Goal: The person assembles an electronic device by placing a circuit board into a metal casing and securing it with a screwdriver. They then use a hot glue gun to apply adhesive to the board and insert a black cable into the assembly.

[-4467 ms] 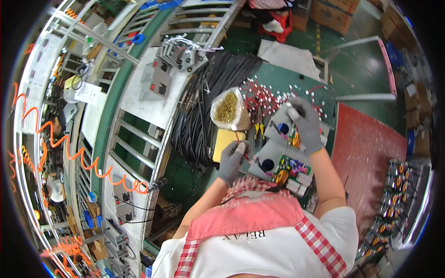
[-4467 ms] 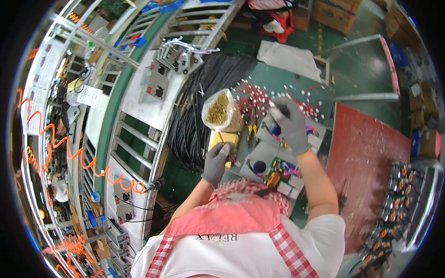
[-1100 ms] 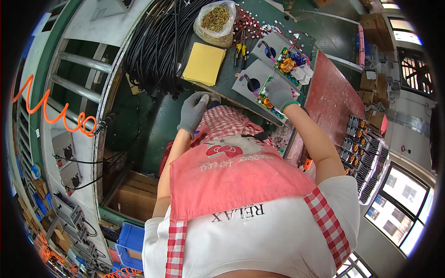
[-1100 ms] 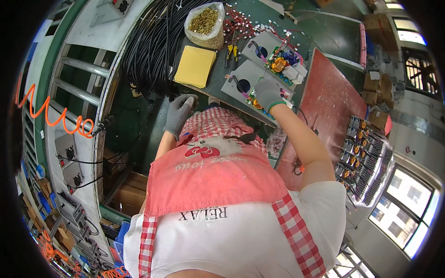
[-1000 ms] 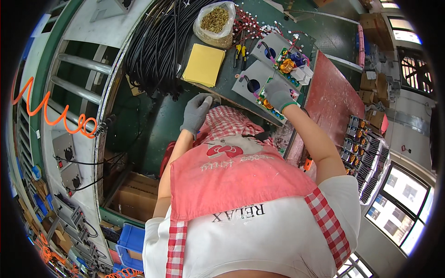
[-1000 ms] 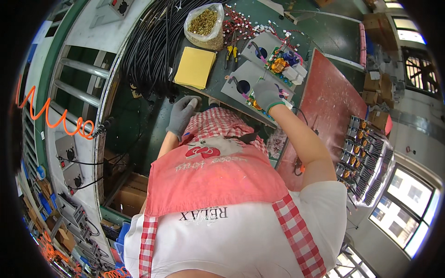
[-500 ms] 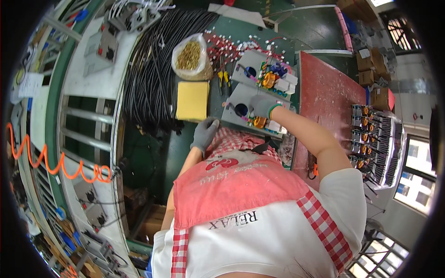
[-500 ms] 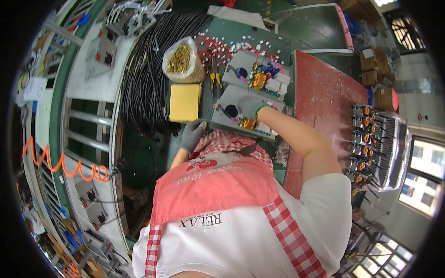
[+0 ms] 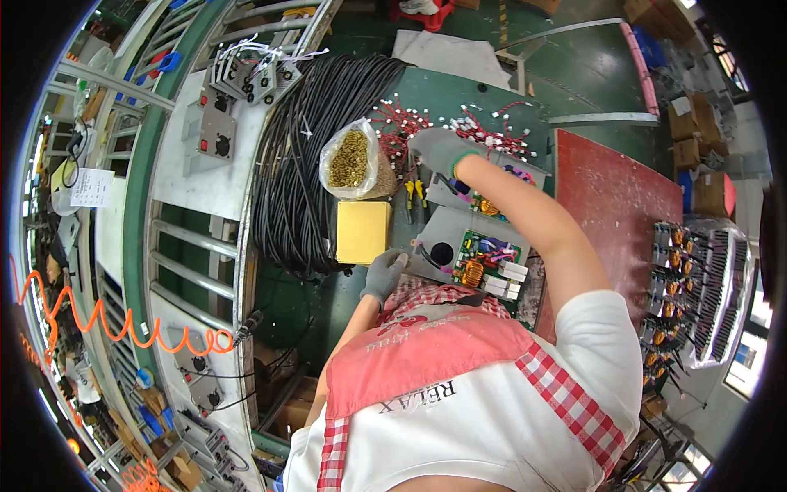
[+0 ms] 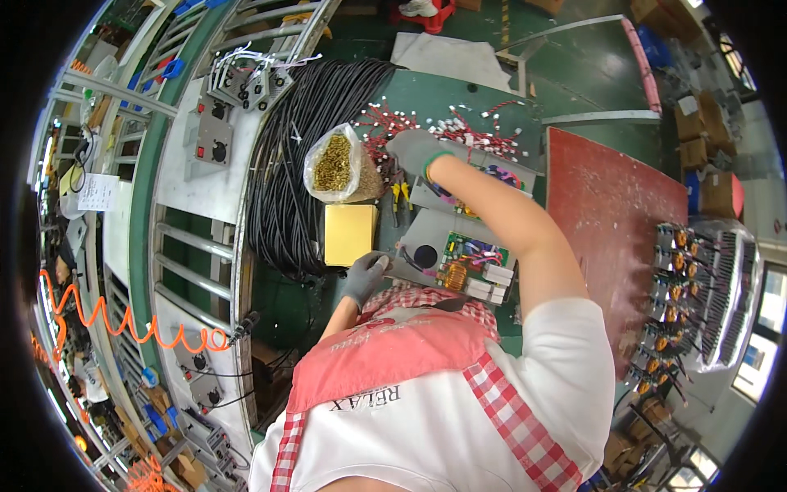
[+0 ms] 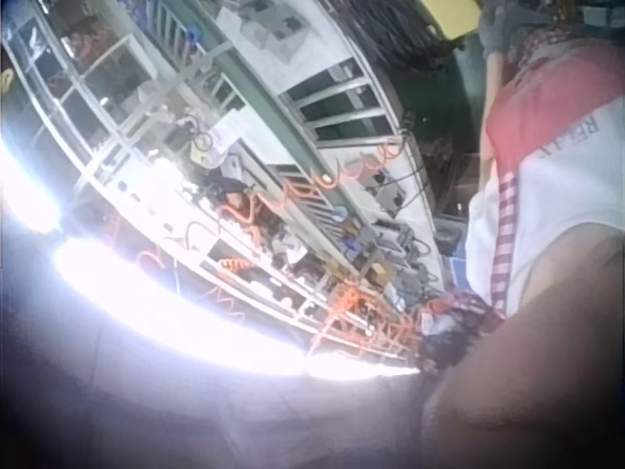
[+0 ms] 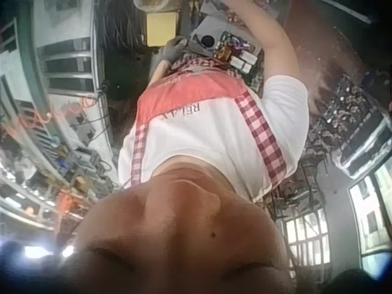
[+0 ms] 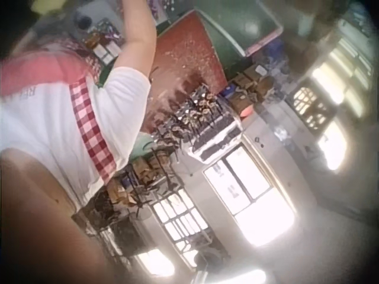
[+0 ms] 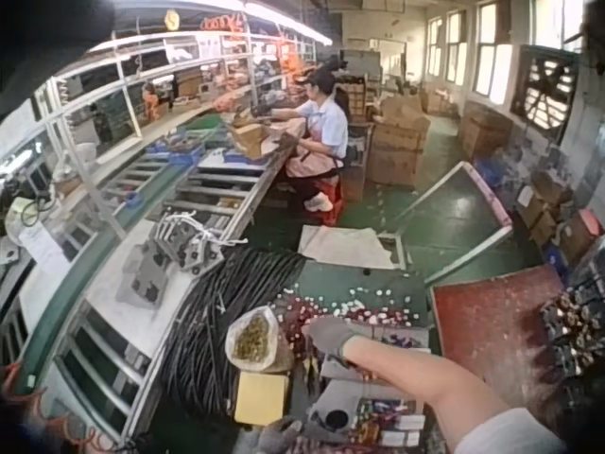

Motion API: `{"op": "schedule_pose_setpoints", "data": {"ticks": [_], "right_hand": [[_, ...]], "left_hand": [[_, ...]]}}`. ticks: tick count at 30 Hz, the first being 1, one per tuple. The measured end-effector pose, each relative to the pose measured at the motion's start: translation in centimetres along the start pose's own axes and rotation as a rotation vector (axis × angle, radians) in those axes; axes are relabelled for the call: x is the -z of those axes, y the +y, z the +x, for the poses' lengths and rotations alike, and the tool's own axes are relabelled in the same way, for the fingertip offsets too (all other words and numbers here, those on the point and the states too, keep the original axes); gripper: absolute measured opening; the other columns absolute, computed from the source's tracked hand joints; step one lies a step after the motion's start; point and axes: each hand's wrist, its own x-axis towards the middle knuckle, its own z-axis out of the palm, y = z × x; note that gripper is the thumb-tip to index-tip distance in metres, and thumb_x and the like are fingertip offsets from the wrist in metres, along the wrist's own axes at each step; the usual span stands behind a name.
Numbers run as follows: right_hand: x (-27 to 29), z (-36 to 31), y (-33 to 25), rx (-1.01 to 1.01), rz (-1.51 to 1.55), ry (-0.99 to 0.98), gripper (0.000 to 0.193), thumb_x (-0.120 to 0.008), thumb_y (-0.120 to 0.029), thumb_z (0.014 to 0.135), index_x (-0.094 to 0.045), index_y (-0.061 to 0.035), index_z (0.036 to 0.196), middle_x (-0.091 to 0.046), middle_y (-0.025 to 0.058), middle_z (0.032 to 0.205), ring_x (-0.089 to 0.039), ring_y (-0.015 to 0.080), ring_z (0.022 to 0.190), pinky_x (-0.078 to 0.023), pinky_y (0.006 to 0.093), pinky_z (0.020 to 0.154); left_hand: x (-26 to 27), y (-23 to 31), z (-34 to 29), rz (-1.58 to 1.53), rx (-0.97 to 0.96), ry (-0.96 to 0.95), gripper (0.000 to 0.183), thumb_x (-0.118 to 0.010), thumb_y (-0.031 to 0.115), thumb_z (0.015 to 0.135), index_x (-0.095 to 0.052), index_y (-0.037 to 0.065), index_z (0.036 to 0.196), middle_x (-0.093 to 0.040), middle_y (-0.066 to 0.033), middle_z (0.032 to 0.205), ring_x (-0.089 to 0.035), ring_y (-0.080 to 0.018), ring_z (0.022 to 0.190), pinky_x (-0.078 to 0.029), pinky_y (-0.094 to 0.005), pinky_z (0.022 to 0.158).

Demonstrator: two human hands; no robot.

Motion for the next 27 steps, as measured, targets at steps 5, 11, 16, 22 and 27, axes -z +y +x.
{"op": "schedule_pose_setpoints", "data": {"ticks": [5, 11, 16, 22, 27], "right_hand": [[-8.0, 7.5, 2.5, 0.005, -0.195, -0.077, 0.025, -0.054, -0.012, 0.082, -0.061, -0.0134, 0.106, -0.063, 0.0122, 0.099, -0.062, 0.0308, 0.096, -0.051, 0.0415, 0.076], [-10.9, 9.3, 3.6, 0.127, -0.245, 0.102, 0.022, -0.05, -0.013, 0.082, -0.069, -0.0057, 0.09, -0.068, 0.0123, 0.09, -0.066, 0.0282, 0.084, -0.053, 0.0398, 0.069], [-8.6, 8.2, 2.9, 0.149, -0.256, -0.056, 0.021, -0.049, -0.013, 0.084, -0.068, -0.0072, 0.09, -0.067, 0.0122, 0.091, -0.066, 0.0302, 0.084, -0.053, 0.0422, 0.069], [-1.7, 4.4, 1.2, 0.078, -0.166, 0.129, 0.018, -0.049, -0.012, 0.085, -0.059, -0.0095, 0.098, -0.064, 0.012, 0.089, -0.064, 0.0314, 0.086, -0.052, 0.0408, 0.071], [2.7, -2.0, -2.1, 0.142, 0.372, 0.659, 0.013, -0.061, -0.01, 0.079, -0.062, -0.0103, 0.091, -0.064, 0.0098, 0.083, -0.063, 0.026, 0.075, -0.05, 0.0336, 0.068]], "left_hand": [[0.1, -0.4, -1.0, -0.146, 0.065, 0.113, 0.029, -0.054, 0.025, 0.087, -0.063, -0.001, 0.097, -0.065, -0.0072, 0.084, -0.059, -0.0147, 0.079, -0.046, -0.0272, 0.073], [1.5, -3.3, -2.0, -0.142, 0.148, 0.154, 0.033, -0.056, 0.027, 0.087, -0.064, -0.003, 0.096, -0.066, -0.0074, 0.085, -0.06, -0.0143, 0.08, -0.047, -0.0271, 0.073], [1.7, -1.8, -2.4, -0.182, 0.136, 0.123, 0.033, -0.056, 0.027, 0.087, -0.063, -0.001, 0.102, -0.066, -0.0074, 0.087, -0.06, -0.0147, 0.079, -0.048, -0.0286, 0.072], [2.1, 0.7, -1.8, -0.171, 0.073, 0.106, 0.031, -0.055, 0.026, 0.087, -0.063, 0.001, 0.103, -0.065, -0.006, 0.088, -0.058, -0.0125, 0.079, -0.046, -0.0259, 0.07], [2.5, 1.6, -1.6, -0.281, -0.105, 0.071, 0.033, -0.057, 0.026, 0.088, -0.061, 0.0, 0.107, -0.064, -0.005, 0.088, -0.058, -0.0122, 0.079, -0.047, -0.0264, 0.071]]}}
